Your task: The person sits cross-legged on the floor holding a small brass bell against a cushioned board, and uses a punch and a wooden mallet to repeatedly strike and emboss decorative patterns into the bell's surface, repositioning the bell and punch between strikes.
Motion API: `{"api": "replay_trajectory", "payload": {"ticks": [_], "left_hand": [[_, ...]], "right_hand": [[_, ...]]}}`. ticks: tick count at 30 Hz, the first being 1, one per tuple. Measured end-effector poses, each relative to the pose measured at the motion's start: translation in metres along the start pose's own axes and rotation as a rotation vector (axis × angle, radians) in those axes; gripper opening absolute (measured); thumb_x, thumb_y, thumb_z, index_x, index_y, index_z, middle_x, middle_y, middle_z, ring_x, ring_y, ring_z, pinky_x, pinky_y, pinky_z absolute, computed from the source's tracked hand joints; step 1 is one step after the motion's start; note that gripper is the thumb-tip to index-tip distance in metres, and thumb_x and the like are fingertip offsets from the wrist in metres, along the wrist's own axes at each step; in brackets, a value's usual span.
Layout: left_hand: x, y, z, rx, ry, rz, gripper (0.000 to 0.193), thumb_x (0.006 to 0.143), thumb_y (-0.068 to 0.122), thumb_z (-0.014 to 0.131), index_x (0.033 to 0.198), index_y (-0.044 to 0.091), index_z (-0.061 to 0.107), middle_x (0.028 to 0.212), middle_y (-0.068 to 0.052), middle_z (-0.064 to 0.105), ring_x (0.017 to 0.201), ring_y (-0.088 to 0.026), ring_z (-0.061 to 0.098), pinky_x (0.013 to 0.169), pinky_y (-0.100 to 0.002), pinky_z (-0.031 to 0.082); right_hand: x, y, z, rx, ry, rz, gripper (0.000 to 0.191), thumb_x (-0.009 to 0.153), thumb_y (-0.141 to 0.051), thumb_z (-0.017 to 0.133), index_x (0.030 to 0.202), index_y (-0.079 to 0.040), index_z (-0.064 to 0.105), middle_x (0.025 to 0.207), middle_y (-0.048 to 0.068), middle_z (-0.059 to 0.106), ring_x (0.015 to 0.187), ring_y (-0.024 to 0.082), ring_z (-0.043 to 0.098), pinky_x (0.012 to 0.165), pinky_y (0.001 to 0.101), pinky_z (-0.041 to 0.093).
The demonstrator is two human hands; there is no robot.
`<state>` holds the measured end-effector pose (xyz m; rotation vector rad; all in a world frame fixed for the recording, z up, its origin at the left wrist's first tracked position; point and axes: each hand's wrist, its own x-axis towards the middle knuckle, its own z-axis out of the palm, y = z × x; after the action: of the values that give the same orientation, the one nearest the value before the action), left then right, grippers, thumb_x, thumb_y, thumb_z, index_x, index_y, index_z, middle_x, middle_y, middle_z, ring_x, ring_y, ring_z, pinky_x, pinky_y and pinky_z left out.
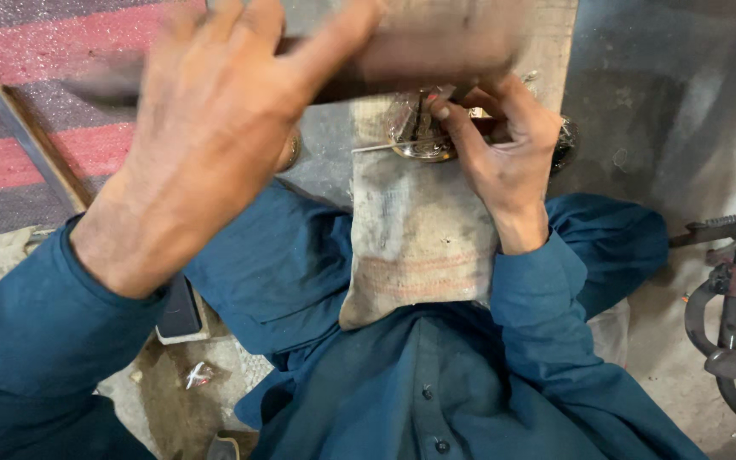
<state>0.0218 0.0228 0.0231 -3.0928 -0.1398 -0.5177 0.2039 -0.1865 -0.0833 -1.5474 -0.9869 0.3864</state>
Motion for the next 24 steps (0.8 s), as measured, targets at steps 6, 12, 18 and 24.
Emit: {"api": "replay_trajectory", "payload": {"ticks": [6,12,18,24], "left_hand": [[-0.0001,-0.0014,-0.0025,-0.064,0.038,-0.004,0.070,0.087,-0.006,0.072,0.149,0.013,0.046,0.121,-0.016,0.058,0.112,-0.036,0.060,0.088,-0.050,0.046],[-0.0026,-0.0003,-0.0053,0.018,0.055,-0.005,0.065,0.094,0.001,0.074,0.151,0.014,0.045,0.128,-0.015,0.056,0.116,-0.034,0.059,0.094,-0.049,0.046],[-0.0028,-0.0005,-0.0045,0.071,0.061,-0.005,0.066,0.092,0.000,0.074,0.150,0.015,0.047,0.125,-0.011,0.058,0.116,-0.030,0.059,0.093,-0.046,0.046],[-0.0074,-0.0034,-0.0006,-0.015,0.057,-0.001,0.067,0.090,-0.002,0.072,0.151,0.013,0.048,0.120,-0.011,0.058,0.117,-0.031,0.058,0.094,-0.046,0.044]], "right_hand": [[0.0022,0.0013,0.0007,0.013,-0.023,-0.005,0.025,0.108,0.008,0.075,0.130,0.004,0.064,0.115,0.010,0.074,0.104,0.014,0.074,0.084,0.0230,0.064],[0.0022,0.0003,-0.0008,-0.066,-0.028,-0.033,0.024,0.106,0.007,0.075,0.128,0.003,0.066,0.113,0.011,0.077,0.097,0.013,0.076,0.082,0.0228,0.064],[0.0036,0.0001,-0.0017,-0.131,-0.031,-0.079,0.021,0.105,0.009,0.076,0.122,0.002,0.067,0.108,0.012,0.077,0.097,0.016,0.078,0.077,0.0218,0.065],[0.0024,-0.0006,-0.0025,-0.168,-0.019,-0.054,0.015,0.107,0.004,0.077,0.117,0.000,0.068,0.102,0.012,0.079,0.090,0.015,0.079,0.076,0.0225,0.063]]}}
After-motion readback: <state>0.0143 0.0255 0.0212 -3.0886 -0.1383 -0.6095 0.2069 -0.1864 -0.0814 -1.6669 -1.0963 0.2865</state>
